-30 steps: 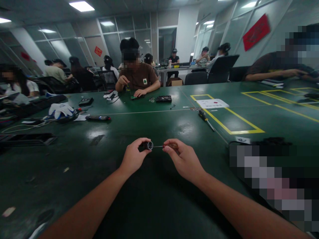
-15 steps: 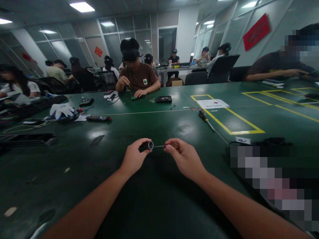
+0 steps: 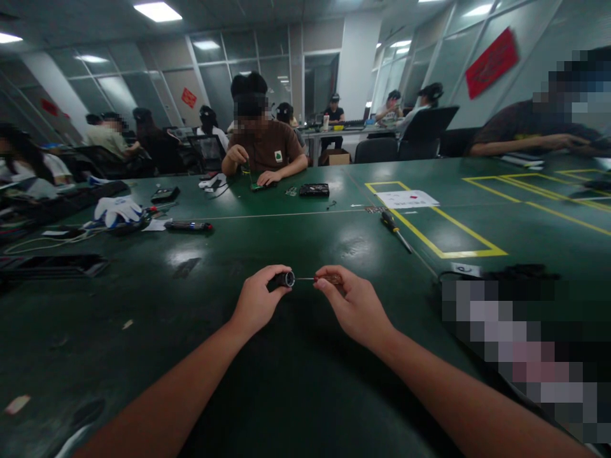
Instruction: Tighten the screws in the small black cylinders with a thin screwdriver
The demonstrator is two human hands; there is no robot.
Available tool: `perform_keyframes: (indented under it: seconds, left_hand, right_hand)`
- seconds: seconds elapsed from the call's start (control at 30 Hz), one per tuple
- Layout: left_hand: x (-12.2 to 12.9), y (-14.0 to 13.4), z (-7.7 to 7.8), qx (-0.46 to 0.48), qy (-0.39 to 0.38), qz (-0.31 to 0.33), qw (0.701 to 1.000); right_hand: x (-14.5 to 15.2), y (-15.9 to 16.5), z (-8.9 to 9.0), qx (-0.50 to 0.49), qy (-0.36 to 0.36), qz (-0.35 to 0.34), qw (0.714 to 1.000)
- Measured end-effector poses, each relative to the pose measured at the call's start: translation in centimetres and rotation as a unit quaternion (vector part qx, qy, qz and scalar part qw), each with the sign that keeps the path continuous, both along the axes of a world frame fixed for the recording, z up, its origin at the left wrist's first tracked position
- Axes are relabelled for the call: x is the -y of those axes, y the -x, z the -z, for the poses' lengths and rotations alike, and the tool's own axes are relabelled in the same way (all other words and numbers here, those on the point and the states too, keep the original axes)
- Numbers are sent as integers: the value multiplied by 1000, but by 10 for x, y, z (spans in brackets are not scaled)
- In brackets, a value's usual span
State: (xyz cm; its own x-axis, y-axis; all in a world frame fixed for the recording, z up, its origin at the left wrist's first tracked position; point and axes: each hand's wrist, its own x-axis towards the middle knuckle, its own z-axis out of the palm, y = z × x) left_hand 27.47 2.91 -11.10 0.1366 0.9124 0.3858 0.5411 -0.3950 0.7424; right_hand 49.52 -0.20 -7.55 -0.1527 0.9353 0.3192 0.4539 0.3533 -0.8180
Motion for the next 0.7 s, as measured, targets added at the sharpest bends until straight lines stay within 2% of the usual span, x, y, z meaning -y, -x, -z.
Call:
perform_keyframes:
  seconds: [0.37, 0.7]
  left_hand:
    - [-2, 2, 1, -5, -6, 0, 1000]
    - [0, -1, -3, -16, -9, -2, 1000]
  right_hand:
    - [-4, -1, 6, -63, 50, -19, 997]
    - [-2, -2, 5, -46, 11, 7, 999]
